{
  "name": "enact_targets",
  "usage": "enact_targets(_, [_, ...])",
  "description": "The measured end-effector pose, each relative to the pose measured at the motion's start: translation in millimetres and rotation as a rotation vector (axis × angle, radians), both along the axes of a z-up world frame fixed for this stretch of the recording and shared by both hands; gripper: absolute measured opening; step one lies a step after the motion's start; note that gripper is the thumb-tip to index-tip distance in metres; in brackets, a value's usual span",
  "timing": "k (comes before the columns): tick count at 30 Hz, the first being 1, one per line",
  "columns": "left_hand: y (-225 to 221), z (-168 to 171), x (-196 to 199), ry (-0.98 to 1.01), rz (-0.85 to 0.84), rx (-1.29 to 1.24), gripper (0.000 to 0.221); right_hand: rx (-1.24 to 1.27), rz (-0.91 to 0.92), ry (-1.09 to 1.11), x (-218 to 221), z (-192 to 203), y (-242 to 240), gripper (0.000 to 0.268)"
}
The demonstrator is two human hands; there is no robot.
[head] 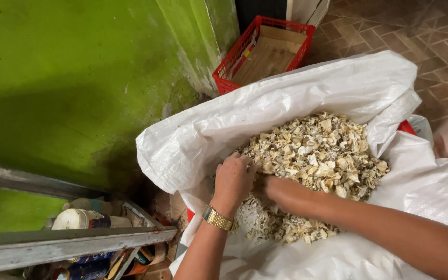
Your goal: Sorting through a large bag of dried cocoons by hand, sifting and picking out specific pieces.
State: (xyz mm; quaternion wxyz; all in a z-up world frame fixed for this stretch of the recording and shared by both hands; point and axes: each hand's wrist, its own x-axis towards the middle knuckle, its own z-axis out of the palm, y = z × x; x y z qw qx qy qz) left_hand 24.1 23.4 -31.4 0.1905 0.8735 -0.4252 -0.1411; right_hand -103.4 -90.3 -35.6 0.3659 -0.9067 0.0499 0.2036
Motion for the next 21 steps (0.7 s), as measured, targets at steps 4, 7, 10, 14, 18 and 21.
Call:
enact_targets(4, [2, 5, -2, 0.042, 0.005, -0.024, 0.024, 0.157, -0.146, -0.173, -1, -11, -19, 0.037])
enact_targets(7, [-3, 8, -8, 0.040, -0.020, -0.044, 0.023, 0.311, -0.364, -0.168, 4, 11, -25, 0.042])
enact_targets(10, [-8, 29, -24, 0.223, 0.010, -0.146, 0.026, 0.430, -0.522, -0.184, 10, 28, -27, 0.036])
enact_targets(14, [-10, 52, -42, 0.210, -0.046, -0.190, 0.059, 0.688, -0.723, -0.073, 26, -26, -61, 0.035])
enact_targets(18, [-17, 28, -32, -0.036, -0.050, -0.269, 0.049, 0.976, -0.710, 0.044, 16, -3, -56, 0.050])
enact_targets(21, [-11, 29, -28, -0.097, -0.042, -0.383, 0.033, 0.973, -0.604, 0.021, 1, 67, -30, 0.055])
